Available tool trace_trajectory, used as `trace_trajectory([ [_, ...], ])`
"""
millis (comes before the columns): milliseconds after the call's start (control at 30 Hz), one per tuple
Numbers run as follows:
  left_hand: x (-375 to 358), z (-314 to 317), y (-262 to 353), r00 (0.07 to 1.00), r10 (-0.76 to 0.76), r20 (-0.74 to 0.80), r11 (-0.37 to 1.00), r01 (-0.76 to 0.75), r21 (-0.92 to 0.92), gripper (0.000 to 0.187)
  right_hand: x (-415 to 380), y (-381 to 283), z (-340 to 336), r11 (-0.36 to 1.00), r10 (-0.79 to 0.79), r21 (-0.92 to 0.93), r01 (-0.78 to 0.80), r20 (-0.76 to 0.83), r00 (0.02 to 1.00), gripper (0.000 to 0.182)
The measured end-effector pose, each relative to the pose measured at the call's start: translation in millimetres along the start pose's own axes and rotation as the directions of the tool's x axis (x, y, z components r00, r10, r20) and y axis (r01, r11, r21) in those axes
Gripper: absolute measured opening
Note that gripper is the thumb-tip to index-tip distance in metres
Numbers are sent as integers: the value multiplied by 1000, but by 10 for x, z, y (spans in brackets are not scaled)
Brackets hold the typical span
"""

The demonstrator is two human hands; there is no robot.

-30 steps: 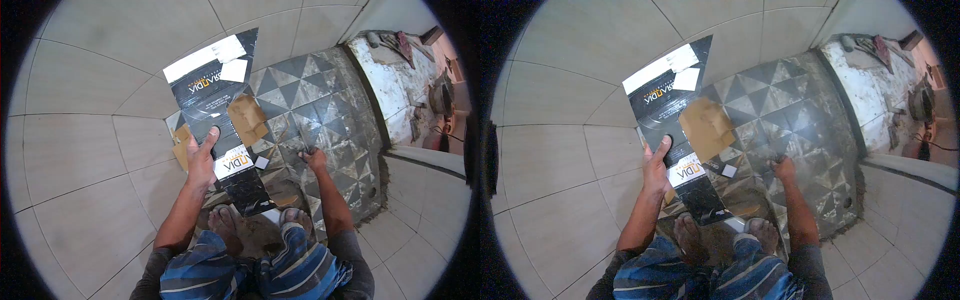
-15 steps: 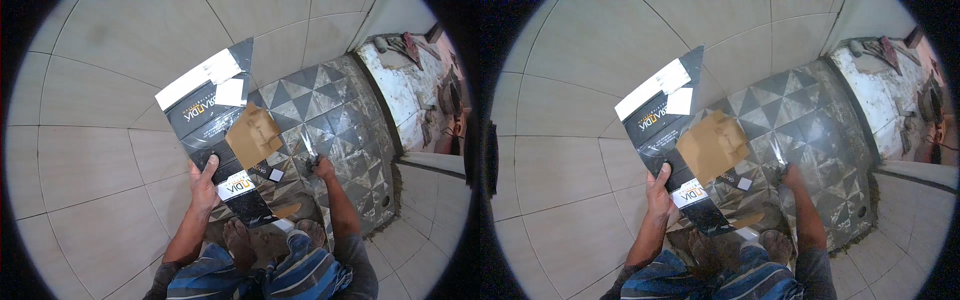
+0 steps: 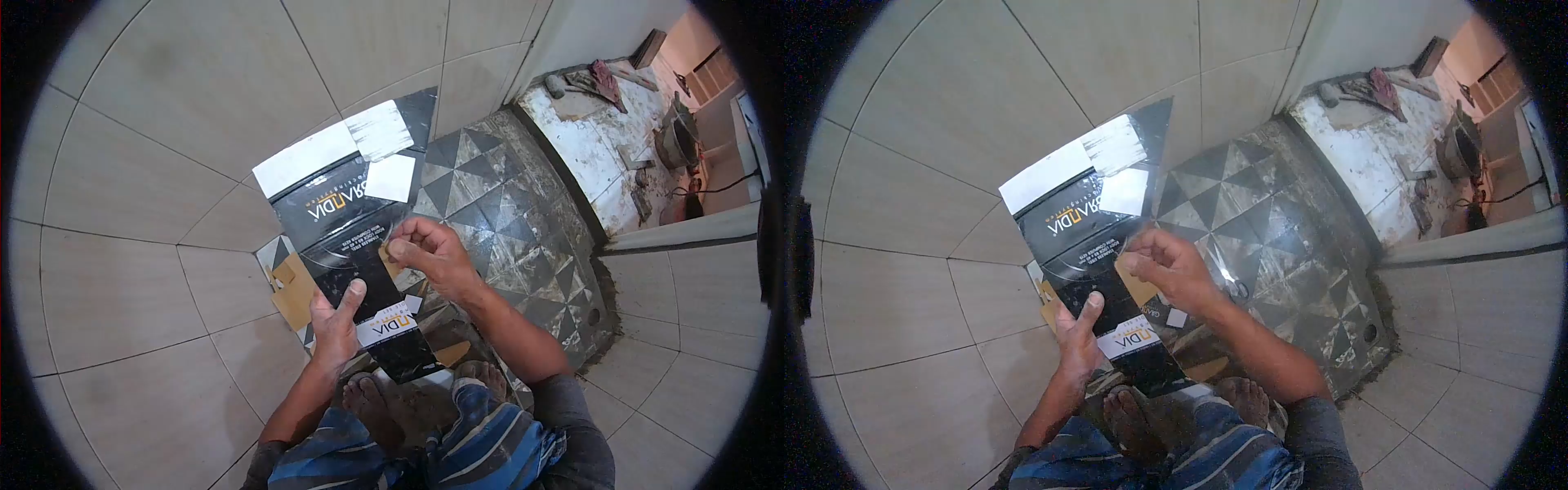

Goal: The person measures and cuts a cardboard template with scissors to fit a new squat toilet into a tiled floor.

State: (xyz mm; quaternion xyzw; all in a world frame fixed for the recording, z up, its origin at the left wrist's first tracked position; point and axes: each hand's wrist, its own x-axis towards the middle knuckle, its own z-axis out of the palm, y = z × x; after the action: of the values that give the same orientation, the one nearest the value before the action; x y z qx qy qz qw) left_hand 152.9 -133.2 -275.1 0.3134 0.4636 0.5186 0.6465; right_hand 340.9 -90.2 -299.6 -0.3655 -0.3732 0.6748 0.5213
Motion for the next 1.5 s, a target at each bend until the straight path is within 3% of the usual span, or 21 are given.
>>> trace_trajectory([
  [133, 8, -204, -47, 998, -3, 55, 1000, 3, 15, 52, 53, 83, 159, 1000, -21, -13, 22, 33, 999, 25],
  [200, -4, -229, -9, 999, -9, 46, 1000, 8, 21, 51, 80, 148, 181, 994, -39, -104, 41, 24, 999, 25],
  [467, 15, -299, 77, 992, -46, 121, 998, 51, -40, 47, 93, 136, 336, 994, -57, -94, 53, -34, 998, 22],
  [700, -15, -374, 79, 997, -55, 50, 990, 61, -125, 52, 112, 164, 406, 1000, 5, 6, -4, -84, 996, 26],
  [767, -39, -381, 87, 998, -51, 41, 987, 57, -153, 53, 83, 168, 391, 999, 20, -39, -22, -50, 999, 24],
  [833, 0, -434, 75, 997, -69, 25, 975, 73, -208, 54, 76, 189, 398, 995, 37, -93, -39, -19, 999, 27],
  [900, 25, -436, 91, 997, -56, 47, 968, 66, -242, 55, -83, 177, 485, 981, 49, -188, -36, 65, 997, 45],
  [933, 42, -433, 93, 997, -47, 63, 961, 62, -271, 56, -183, 190, 415, 956, 233, -223, -192, 174, 957, 60],
  [967, 56, -430, 95, 997, -43, 64, 959, 59, -278, 56, -295, 182, 426, 954, 234, -230, -191, 175, 956, 60],
  [1033, 86, -438, 82, 999, -20, 44, 941, 34, -338, 56, -517, 161, 473, 860, 363, -456, -228, 235, 902, 49],
  [1067, 79, -437, 65, 999, -17, 48, 938, 33, -345, 56, -618, 131, 441, 856, 364, -464, -226, 232, 902, 49],
  [1133, 137, -463, 28, 982, -60, 178, 908, 128, -399, 57, -774, 41, 374, 545, 576, -783, -299, 91, 812, 48],
  [1167, 208, -534, -133, 979, -64, 193, 902, 139, -408, 57, -902, 4, 309, 536, 575, -786, -308, 72, 815, 48],
  [1233, 382, -690, -571, 934, 88, 345, 815, 132, -564, 52, -1194, -14, 103, 419, 349, -885, -202, -48, 936, 42],
  [1267, 431, -598, -563, 935, 25, 353, 849, 167, -502, 56, -1364, -4, -36, 286, 166, -953, -96, -50, 985, 41],
  [1300, 488, -564, -575, 924, 8, 382, 841, 201, -502, 56, -1508, -121, -86, 276, 160, -953, -129, -87, 983, 41],
  [1367, 621, -543, -586, 778, -103, 620, 562, 560, -609, 78, -1819, -396, -134, -62, 103, -912, -405, -409, 907, 52],
  [1400, 614, -392, -291, 721, -253, 645, 520, 664, -538, 97, -2036, -463, -213, -64, 89, -890, -452, -456, 885, 52],
  [1433, 717, -347, -326, 681, -277, 678, 500, 704, -503, 97, -2280, -477, -305, -178, -21, -877, -446, -449, 893, 57],
  [1467, 840, -346, -392, 571, -349, 743, 528, 775, -348, 100, -2508, -463, -320, -290, -123, -846, -447, -430, 894, 63],
  [1500, 947, -351, -483, 455, -420, 785, 542, 820, -185, 103, -2688, -459, -266, -282, -134, -822, -495, -477, 868, 63],
])
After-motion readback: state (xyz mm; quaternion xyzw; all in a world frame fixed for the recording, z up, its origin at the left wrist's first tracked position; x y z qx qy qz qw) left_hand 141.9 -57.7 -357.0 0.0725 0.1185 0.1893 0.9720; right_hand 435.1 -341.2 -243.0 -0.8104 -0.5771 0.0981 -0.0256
